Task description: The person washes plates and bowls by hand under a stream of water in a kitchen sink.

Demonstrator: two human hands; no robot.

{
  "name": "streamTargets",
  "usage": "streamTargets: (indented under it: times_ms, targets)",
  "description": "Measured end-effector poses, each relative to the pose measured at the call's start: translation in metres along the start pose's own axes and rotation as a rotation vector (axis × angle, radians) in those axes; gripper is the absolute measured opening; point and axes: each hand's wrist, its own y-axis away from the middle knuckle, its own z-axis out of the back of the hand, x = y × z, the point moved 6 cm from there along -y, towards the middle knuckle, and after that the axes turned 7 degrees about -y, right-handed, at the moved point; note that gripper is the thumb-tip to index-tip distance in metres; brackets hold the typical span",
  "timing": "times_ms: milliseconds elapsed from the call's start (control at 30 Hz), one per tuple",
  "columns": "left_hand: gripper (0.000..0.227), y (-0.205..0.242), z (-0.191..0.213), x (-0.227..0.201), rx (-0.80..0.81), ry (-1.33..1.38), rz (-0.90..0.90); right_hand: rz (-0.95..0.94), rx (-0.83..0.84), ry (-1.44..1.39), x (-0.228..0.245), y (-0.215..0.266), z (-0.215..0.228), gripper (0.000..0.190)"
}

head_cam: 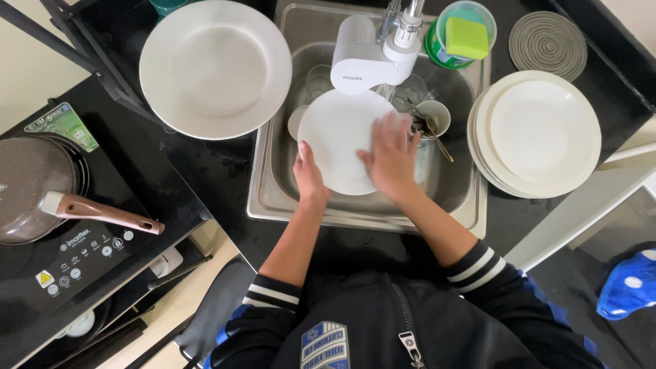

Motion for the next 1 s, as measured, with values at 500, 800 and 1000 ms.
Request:
streamTargets:
  times_ms: [500, 800, 1000]
  targets:
    - [0.064, -0.015, -0.015, 0.034, 0.123, 0.172, 0.012, 0.260, -0.089, -0.034, 0.022, -0.057, 0.009, 0.067]
    - [0.051, -0.021, -0.023, 0.033, 0.228, 0.182, 0.027, 0.230, -0.016, -0.008, 0.022, -0.069, 0.002, 0.070]
    - [0.051, -0.023, -0.026, 0.033, 0.245, 0.206, 0.070, 0.626, -0.063, -0.034, 0.049, -0.047, -0.001, 0.069]
